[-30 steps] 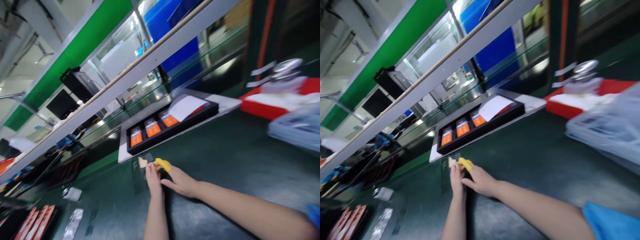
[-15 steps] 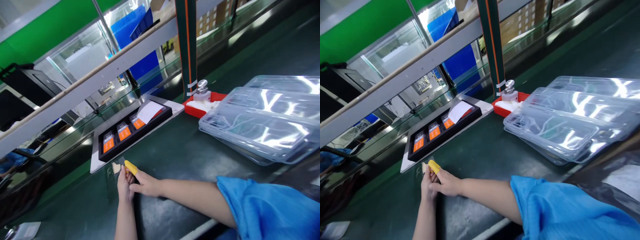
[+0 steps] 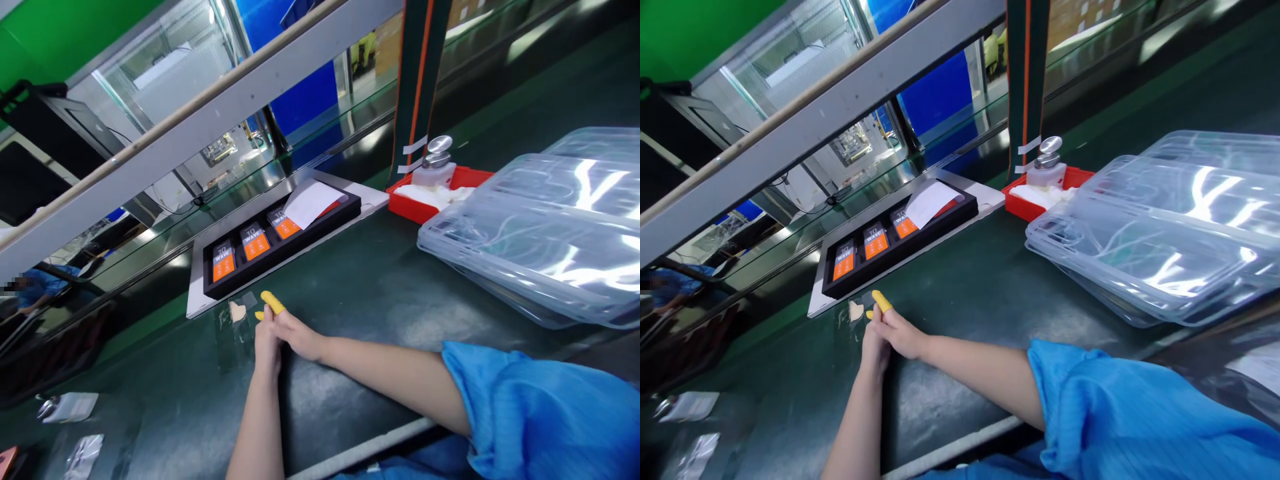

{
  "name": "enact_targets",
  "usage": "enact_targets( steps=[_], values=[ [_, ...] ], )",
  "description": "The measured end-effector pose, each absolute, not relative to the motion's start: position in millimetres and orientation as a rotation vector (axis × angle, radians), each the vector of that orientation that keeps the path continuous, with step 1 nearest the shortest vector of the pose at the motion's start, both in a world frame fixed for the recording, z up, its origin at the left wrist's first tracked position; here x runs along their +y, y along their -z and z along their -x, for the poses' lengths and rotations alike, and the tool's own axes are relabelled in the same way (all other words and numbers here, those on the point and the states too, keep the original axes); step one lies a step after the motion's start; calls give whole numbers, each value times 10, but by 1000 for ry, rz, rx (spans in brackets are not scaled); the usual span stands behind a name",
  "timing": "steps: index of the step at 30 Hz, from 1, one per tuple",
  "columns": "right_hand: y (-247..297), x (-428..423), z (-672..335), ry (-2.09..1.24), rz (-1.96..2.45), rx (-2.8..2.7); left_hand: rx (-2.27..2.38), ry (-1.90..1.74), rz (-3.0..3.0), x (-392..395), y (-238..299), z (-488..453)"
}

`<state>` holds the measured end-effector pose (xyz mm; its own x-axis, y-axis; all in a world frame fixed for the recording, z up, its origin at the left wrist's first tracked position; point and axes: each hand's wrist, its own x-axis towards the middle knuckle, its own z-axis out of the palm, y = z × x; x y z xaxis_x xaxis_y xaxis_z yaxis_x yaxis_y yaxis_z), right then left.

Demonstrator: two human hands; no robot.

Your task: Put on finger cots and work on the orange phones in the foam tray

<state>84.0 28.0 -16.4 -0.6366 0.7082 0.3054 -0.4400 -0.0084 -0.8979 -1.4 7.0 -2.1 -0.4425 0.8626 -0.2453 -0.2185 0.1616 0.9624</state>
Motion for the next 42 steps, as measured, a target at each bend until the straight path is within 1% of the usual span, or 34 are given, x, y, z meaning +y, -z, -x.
enact_targets(
  steps=[3, 7, 14, 20, 26, 30, 33, 35, 36, 37, 40, 41, 42],
  values=[
    [169, 346, -807, -1928, 309, -1174, 1504, -1499, -717, 41, -10, 46],
    [185, 377, -785, -1926, 218, -1019, 1430, -1639, -717, 29, -96, 121],
    [176, 351, -798, -1934, 152, -1057, 1277, -1551, -695, 19, -108, 21],
    [221, 417, -850, -2041, 246, -1100, 1244, -1402, -698, -6, -52, -100],
    [161, 423, -853, -1901, 168, -1145, 1238, -1579, -658, 5, -121, 15],
    [59, 385, -922, -1902, 114, -1245, 1189, -1565, -675, -5, -85, -177],
    [-21, 441, -988, -1828, 227, -1443, 1243, -1534, -785, -10, -36, -347],
    [-89, 584, -1061, -1654, 361, -1579, 1332, -1478, -927, -8, -2, -399],
    [-130, 697, -1122, -1477, 445, -1646, 1389, -1459, -990, -5, 17, -399],
    [-176, 836, -1207, -1242, 546, -1713, 1453, -1454, -1040, -1, 38, -385],
    [-318, 1357, -1600, -402, 970, -1912, 1616, -1520, -1084, 18, 113, -302],
    [-360, 1538, -1757, -209, 1135, -1988, 1633, -1533, -1089, 25, 143, -281],
    [-396, 1713, -1910, -140, 1219, -2025, 1625, -1532, -1106, 31, 174, -271]
  ],
)
